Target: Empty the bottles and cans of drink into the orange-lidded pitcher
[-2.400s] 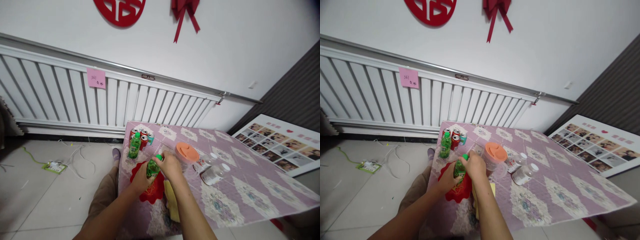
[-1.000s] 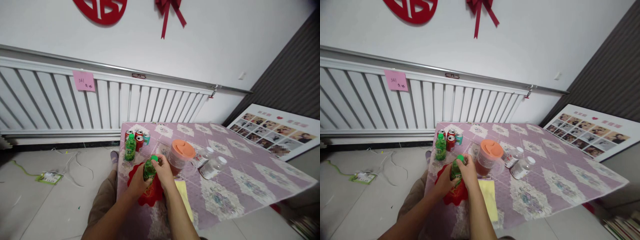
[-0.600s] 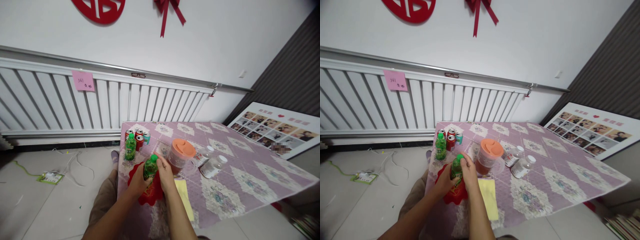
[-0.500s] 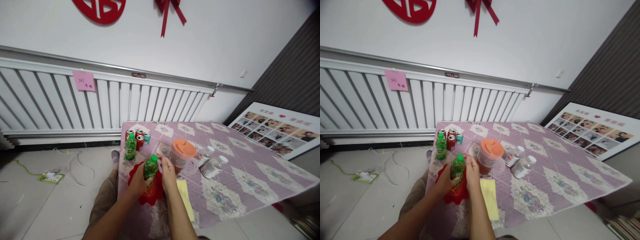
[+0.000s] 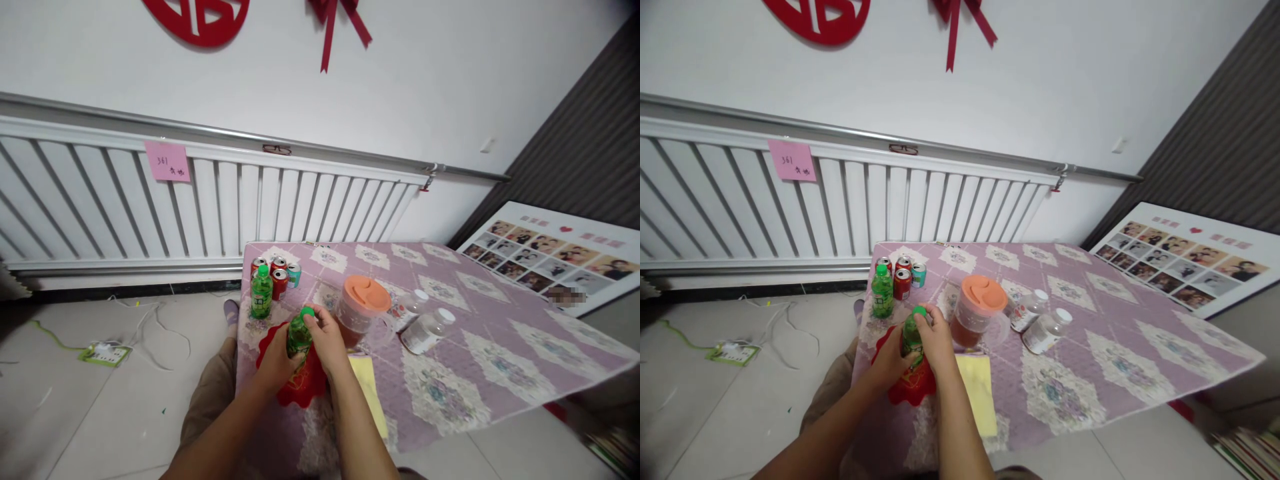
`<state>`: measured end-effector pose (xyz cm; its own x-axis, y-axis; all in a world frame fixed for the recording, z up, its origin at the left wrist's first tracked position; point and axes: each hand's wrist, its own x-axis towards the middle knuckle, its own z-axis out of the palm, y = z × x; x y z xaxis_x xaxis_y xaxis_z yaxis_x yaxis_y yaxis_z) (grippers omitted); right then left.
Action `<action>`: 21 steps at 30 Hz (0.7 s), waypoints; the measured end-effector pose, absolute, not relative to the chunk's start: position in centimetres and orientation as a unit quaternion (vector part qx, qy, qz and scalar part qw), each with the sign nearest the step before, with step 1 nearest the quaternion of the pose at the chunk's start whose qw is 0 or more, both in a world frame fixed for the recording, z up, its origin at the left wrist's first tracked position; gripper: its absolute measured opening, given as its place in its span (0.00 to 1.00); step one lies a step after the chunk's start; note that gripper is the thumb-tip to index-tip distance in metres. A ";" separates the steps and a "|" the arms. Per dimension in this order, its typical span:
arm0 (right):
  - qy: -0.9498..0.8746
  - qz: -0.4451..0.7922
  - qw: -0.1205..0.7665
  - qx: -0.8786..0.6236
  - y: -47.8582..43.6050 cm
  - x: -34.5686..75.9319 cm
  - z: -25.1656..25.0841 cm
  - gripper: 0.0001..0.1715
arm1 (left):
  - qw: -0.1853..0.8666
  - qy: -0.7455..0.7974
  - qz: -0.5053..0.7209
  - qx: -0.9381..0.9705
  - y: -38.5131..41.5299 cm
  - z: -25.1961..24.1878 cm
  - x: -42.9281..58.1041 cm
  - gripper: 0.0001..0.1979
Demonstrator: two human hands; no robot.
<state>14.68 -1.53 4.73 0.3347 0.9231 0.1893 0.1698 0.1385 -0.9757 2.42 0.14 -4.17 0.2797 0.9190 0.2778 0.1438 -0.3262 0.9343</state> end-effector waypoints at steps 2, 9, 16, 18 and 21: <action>-0.482 0.296 0.586 -0.580 -1.5 14.5 4.9 0.22 | 0.424 0.392 0.453 0.679 0.2 -4.3 2.4 0.35; -0.477 0.251 0.592 -0.599 -1.8 14.0 4.9 0.21 | 0.420 0.397 0.451 0.680 0.3 -4.5 2.5 0.34; -0.419 0.250 0.627 -0.608 -5.1 17.4 2.5 0.26 | 0.414 0.414 0.429 0.688 0.0 -3.6 2.1 0.30; -0.383 0.214 0.621 -0.650 -6.8 19.3 1.7 0.24 | 0.415 0.425 0.419 0.687 -0.1 -3.3 2.0 0.29; -0.347 0.189 0.607 -0.690 -9.4 21.8 0.3 0.26 | 0.418 0.428 0.412 0.687 -0.3 -2.9 1.9 0.29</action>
